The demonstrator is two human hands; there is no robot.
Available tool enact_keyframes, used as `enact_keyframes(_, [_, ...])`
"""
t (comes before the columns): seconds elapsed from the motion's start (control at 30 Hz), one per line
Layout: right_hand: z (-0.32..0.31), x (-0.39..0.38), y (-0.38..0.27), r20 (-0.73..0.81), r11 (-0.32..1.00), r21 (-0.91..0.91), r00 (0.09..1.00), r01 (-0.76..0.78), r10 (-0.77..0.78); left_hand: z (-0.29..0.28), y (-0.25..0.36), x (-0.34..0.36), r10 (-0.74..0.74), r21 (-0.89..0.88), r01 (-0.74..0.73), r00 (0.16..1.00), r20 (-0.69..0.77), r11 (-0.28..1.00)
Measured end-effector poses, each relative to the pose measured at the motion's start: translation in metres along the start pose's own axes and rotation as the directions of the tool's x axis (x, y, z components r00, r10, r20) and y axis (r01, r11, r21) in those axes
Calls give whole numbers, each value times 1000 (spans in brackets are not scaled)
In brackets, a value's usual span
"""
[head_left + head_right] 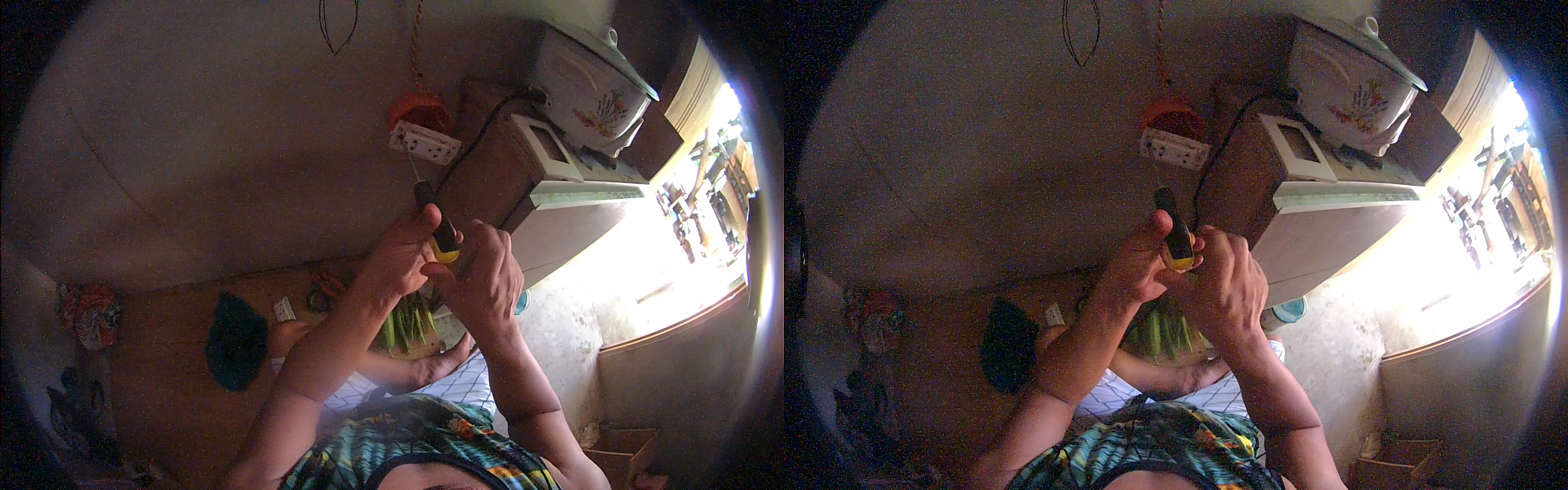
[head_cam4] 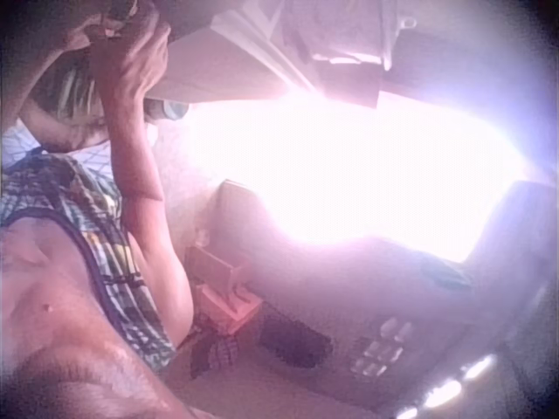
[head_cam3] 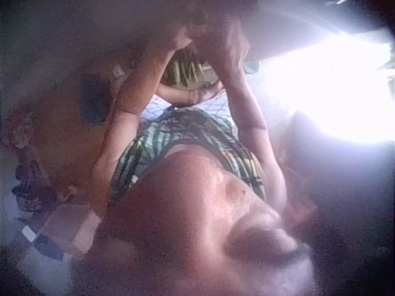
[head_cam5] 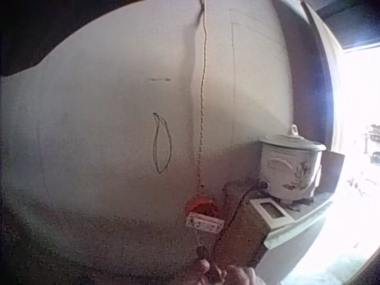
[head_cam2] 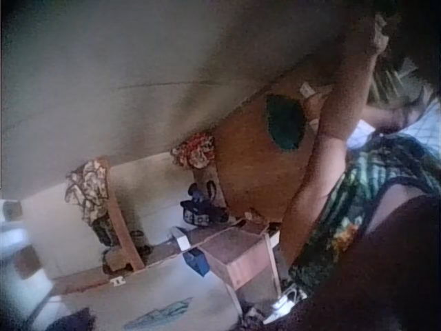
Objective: The person installs a white electrical outlet on a wall. They use a screwdriver to secure the outlet to the wall, adjusting wires and tightening screws. The person also uses pliers to manipulate the wires.
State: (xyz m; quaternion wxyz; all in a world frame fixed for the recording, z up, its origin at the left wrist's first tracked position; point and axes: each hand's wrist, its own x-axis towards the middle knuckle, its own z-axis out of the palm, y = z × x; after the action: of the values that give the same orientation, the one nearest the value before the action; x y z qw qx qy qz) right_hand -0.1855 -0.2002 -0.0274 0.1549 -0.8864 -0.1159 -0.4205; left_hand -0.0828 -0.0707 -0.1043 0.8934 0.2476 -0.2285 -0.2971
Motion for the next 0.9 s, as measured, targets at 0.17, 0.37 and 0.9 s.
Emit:
enact_keyframes(0.17, [18, -11, 16, -150, 986, 13, 975, 165, -161, 21, 3, 9, 46, -123, -43, 999, 14, 991])
enact_keyframes(0.37, [2, -2, 2, 250, 966, -134, 935, -222, 250, 26, 2, -1, -63, -226, 53, 997, -39, 973])
enact_keyframes(0.9, [9, -6, 7, 153, 977, -155, 973, -147, 170, 24, 4, 5, -98, -161, 87, 993, -63, 983])
